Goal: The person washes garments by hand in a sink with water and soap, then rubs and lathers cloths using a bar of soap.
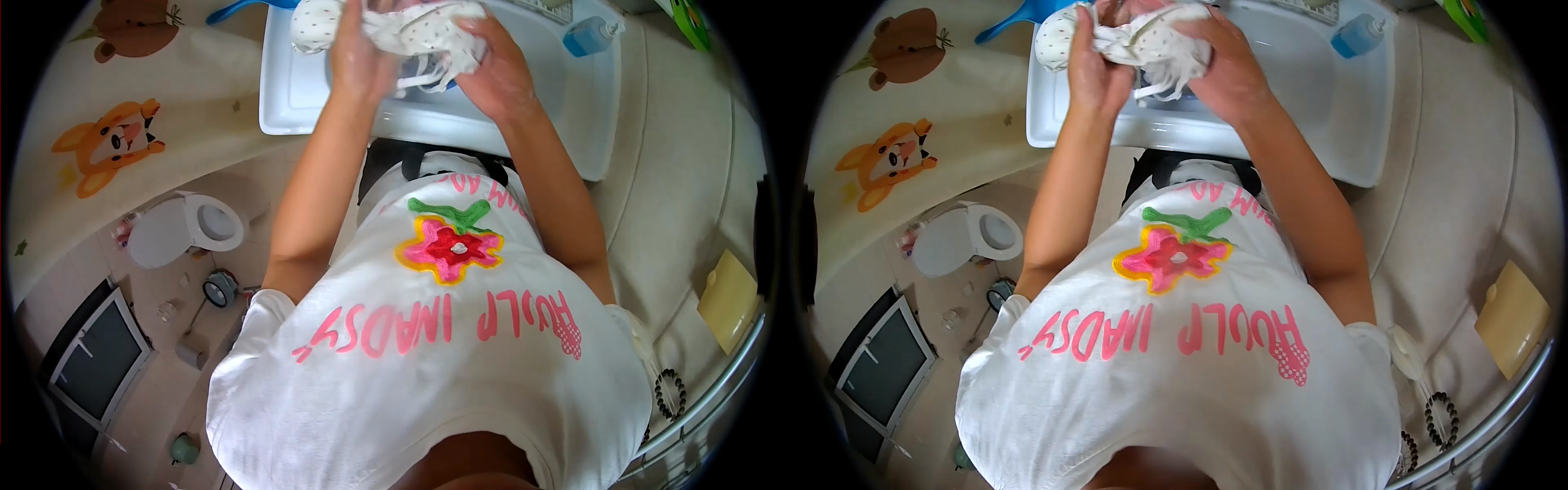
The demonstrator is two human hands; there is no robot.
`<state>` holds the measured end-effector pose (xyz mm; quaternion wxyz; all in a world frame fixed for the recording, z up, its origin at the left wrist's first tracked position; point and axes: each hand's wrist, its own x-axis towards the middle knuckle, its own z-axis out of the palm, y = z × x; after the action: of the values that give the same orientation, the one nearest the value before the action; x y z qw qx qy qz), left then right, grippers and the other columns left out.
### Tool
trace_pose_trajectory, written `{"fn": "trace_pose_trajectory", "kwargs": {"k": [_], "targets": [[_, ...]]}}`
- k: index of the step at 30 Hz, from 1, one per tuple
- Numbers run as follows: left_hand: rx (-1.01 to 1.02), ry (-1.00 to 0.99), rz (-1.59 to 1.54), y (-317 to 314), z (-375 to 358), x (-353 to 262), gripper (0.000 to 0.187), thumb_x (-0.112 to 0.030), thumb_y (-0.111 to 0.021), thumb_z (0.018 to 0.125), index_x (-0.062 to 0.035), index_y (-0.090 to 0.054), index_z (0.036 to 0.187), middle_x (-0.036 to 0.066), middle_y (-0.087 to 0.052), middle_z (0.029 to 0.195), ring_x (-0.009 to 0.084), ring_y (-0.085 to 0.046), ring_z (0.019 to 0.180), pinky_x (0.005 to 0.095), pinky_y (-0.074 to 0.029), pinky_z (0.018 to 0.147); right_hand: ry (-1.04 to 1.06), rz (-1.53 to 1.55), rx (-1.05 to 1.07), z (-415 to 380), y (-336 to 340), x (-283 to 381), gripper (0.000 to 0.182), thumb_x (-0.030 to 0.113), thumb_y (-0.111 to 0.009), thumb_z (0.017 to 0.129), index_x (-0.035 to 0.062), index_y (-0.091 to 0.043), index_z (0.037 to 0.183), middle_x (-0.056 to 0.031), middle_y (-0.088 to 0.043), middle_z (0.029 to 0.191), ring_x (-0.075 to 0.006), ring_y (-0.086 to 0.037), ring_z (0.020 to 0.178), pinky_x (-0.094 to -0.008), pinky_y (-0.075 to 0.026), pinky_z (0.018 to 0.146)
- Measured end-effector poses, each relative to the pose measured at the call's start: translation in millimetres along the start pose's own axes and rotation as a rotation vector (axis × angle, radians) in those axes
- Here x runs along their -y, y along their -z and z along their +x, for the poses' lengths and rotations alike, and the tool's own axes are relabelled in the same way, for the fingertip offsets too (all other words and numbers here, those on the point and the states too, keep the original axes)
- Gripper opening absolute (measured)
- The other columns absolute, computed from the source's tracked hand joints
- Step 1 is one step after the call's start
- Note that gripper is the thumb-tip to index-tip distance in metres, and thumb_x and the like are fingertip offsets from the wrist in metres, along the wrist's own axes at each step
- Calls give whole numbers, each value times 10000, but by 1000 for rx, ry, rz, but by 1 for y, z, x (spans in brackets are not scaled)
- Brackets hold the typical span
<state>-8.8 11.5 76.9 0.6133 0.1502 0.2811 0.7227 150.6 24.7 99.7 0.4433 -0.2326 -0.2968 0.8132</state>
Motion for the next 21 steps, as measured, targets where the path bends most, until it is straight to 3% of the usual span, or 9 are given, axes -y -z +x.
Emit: {"fn": "trace_pose_trajectory", "kwargs": {"k": [3,5,7,9,11,14,17,18,21], "targets": [[-4,161,45,-32,-34,24,530,-404,-393,1030,-52,-396,1427,99,-460,1421,227,-460,1292,362,-361,1086,262,-322,-93,22,-24,-15,463,188,-530,959,23,-378,1364,-169,-463,1308,-262,-471,1217,-359,-373,1034],[-25,-61,319,-31,-34,44,534,-442,-410,1018,-71,-444,1399,96,-527,1341,212,-515,1219,349,-414,1019,382,-660,-137,14,-33,-26,460,190,-468,981,9,-375,1393,-175,-461,1360,-268,-443,1271,-362,-319,1081],[455,-84,-40,24,-1,32,554,-470,-416,1008,-67,-467,1384,99,-566,1272,211,-545,1157,336,-430,983,573,-708,90,19,-26,-55,475,174,-417,1005,5,-350,1444,-154,-387,1477,-259,-376,1354,-357,-267,1124],[-235,58,216,5,-3,11,599,-507,-420,994,-45,-492,1369,108,-615,1158,219,-582,1063,331,-455,926,397,-376,166,4,-34,-70,482,154,-404,1015,8,-323,1468,-140,-381,1490,-257,-364,1366,-359,-247,1136],[-303,9,584,-24,-27,11,631,-514,-410,996,-17,-472,1379,113,-603,1190,213,-559,1103,335,-433,961,506,-697,69,18,-25,-55,462,208,-381,1032,-3,-358,1443,-143,-452,1435,-248,-404,1333,-341,-268,1123],[-256,37,538,-21,-24,11,589,-509,-394,1004,-31,-509,1327,103,-599,1176,196,-550,1084,335,-421,962,586,-780,-36,37,-24,-28,480,300,-361,1038,-18,-421,1392,-170,-507,1370,-242,-452,1281,-322,-306,1093],[-208,59,480,-19,-20,14,556,-504,-379,1012,-45,-547,1275,94,-595,1162,179,-542,1064,334,-410,963,471,-584,-20,2,-33,-64,520,273,-500,968,31,-419,1421,-164,-507,1376,-271,-454,1303,-354,-311,1113],[-175,57,381,-17,-22,16,519,-468,-410,1009,-50,-521,1296,90,-582,1197,188,-538,1100,342,-415,979,468,-568,-75,-9,-42,-69,417,324,-463,991,49,-533,1297,-153,-623,1196,-219,-570,1145,-348,-418,983],[-71,57,90,-17,-36,29,469,-358,-505,1000,-65,-442,1361,78,-542,1304,214,-526,1209,366,-428,1026,460,-1048,-68,22,-7,-54,327,312,-457,997,42,-580,1134,-149,-656,979,-213,-625,957,-382,-462,840]]}}
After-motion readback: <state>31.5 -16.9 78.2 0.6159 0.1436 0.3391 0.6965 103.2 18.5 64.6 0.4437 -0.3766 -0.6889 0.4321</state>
